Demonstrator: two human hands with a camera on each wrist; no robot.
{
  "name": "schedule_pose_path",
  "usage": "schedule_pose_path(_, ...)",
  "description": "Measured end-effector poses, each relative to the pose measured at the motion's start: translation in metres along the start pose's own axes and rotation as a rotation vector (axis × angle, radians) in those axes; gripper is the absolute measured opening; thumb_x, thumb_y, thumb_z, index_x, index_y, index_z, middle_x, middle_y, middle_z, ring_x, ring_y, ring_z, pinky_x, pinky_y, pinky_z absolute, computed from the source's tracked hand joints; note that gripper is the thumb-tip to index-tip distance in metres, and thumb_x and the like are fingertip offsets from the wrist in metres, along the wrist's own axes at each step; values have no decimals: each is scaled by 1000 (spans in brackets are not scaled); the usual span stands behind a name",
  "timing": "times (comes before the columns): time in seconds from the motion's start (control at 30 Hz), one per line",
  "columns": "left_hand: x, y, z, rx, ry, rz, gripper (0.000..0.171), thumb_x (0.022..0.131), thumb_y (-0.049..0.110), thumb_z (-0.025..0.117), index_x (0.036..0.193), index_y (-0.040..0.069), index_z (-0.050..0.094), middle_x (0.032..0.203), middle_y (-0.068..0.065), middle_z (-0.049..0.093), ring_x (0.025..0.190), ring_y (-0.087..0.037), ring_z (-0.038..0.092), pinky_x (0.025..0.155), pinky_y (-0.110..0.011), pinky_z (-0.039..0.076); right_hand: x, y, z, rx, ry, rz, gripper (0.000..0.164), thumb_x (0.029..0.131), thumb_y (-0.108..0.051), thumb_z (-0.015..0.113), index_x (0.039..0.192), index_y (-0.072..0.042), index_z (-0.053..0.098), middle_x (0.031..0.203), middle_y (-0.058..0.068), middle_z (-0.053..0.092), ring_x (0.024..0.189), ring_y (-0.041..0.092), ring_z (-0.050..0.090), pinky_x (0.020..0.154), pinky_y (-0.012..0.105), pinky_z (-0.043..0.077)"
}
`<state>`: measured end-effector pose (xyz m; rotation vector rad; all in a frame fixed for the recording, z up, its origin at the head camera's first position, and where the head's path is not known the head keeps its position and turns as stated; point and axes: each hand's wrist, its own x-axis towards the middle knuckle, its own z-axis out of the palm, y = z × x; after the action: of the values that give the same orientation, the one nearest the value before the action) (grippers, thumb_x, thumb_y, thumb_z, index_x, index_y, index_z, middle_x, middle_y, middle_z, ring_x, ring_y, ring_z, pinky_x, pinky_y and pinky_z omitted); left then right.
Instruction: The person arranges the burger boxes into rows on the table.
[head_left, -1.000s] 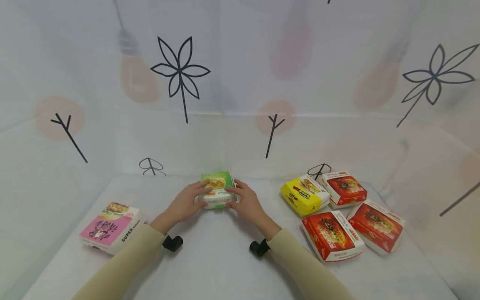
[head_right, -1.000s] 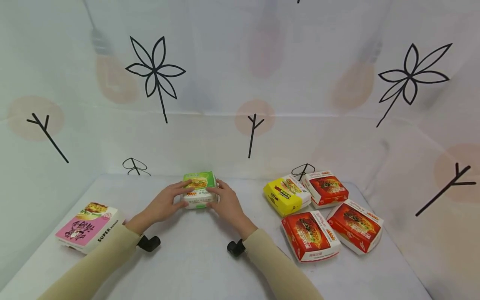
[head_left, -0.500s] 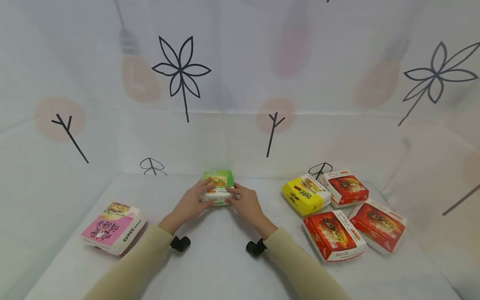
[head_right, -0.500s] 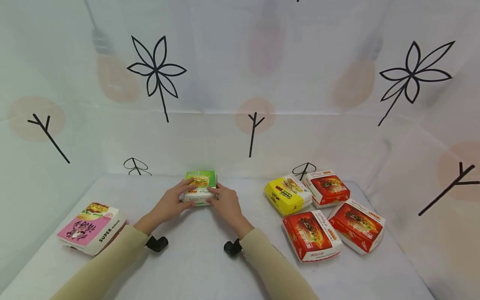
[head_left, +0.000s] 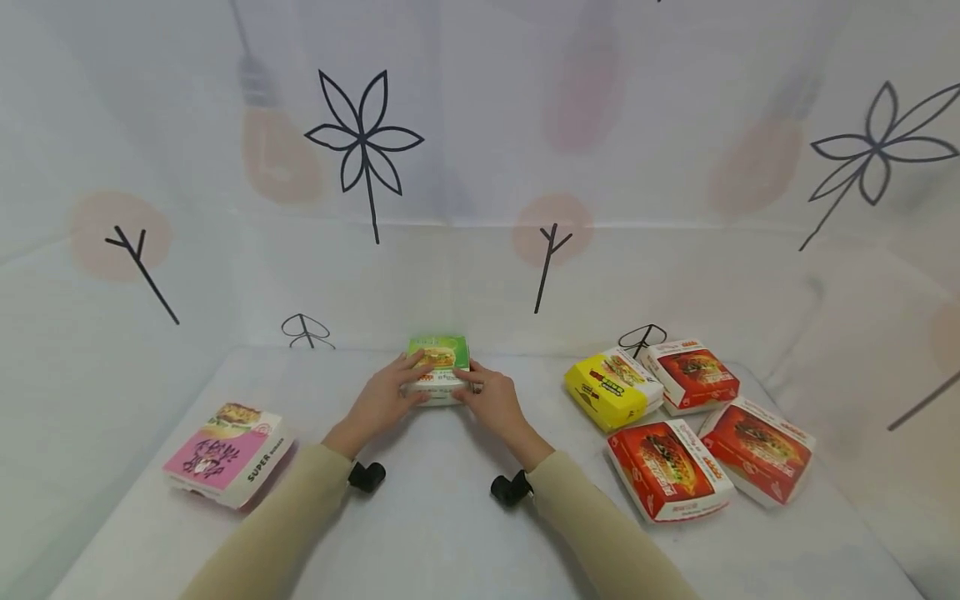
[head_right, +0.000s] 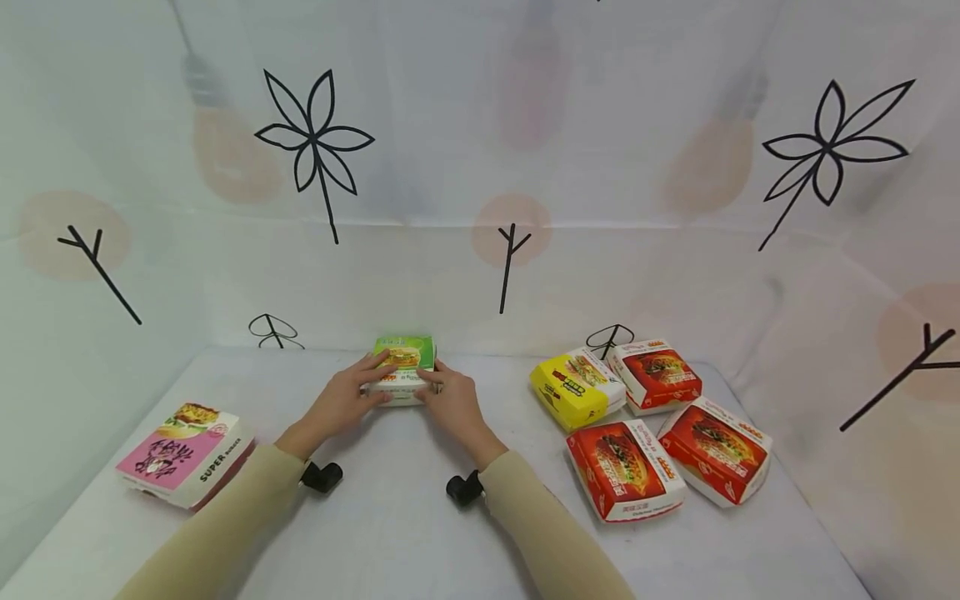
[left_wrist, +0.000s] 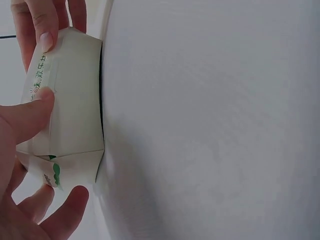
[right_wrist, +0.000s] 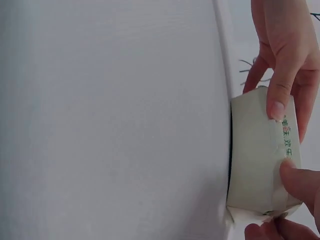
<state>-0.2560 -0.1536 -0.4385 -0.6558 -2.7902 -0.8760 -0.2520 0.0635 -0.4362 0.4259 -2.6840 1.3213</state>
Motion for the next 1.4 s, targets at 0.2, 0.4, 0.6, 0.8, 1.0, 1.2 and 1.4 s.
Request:
schedule_pose_path(0.2, 3, -1, 0, -23, 0, -22, 54, 91, 25, 74, 141, 15, 58, 158, -3, 36, 145, -38, 28, 113, -56, 29, 1, 1, -1, 28, -6, 10, 40, 87, -20, 78, 125, -10, 70, 144, 16, 50, 133, 33, 48, 82, 40, 47)
schedule_pose_path(0.4, 3, -3, 0, -3, -9, -10, 55, 91, 25, 74, 142, 14, 57, 158, -5, 36, 145, -39, 27, 113, -57, 27, 0, 4, 0, 41, 13, -22, 40, 86, -19, 77, 125, -9, 71, 143, 18, 52, 133, 35, 47, 104, 51, 42)
schedule_pose_path(0.6, 2, -6, -1, -20, -11, 21, 55, 90, 25, 75, 141, 13, 57, 159, -6, 35, 145, -40, 26, 114, -58, 26, 0, 6, 1, 51, 21, -45, 41, 86, -19, 78, 125, -9, 70, 142, 18, 53, 133, 35, 47, 106, 51, 40)
schedule_pose_path(0.8, 0, -6, -6, -26, 10, 60, 54, 90, 22, 75, 140, 10, 57, 158, -9, 35, 144, -41, 28, 113, -59, 26, 1, 5, -2, 12, 35, -59, 43, 86, -17, 78, 127, -8, 69, 140, 19, 54, 131, 35, 50, 101, 50, 46)
schedule_pose_path(1.0, -7, -3, -17, -5, 8, 41, 52, 92, 25, 72, 140, 12, 58, 158, -8, 35, 143, -36, 33, 114, -54, 27, 0, 4, -6, 26, 41, -45, 41, 87, -12, 77, 126, -9, 69, 141, 15, 55, 130, 32, 51, 96, 47, 50)
schedule_pose_path(1.2, -20, -3, -35, 31, 3, -11, 49, 97, 24, 67, 143, 12, 55, 156, -5, 39, 140, -35, 37, 112, -55, 30, -3, 4, -9, 31, 36, -21, 40, 88, -12, 77, 128, -10, 69, 142, 10, 55, 132, 29, 50, 97, 44, 51)
schedule_pose_path(1.4, -39, -5, -63, 54, 14, -44, 46, 98, 25, 65, 141, 11, 57, 150, -8, 48, 137, -35, 42, 110, -56, 33, -7, 2, -15, 43, 19, 15, 41, 89, -13, 76, 130, -13, 68, 143, 5, 55, 134, 24, 49, 98, 41, 50)
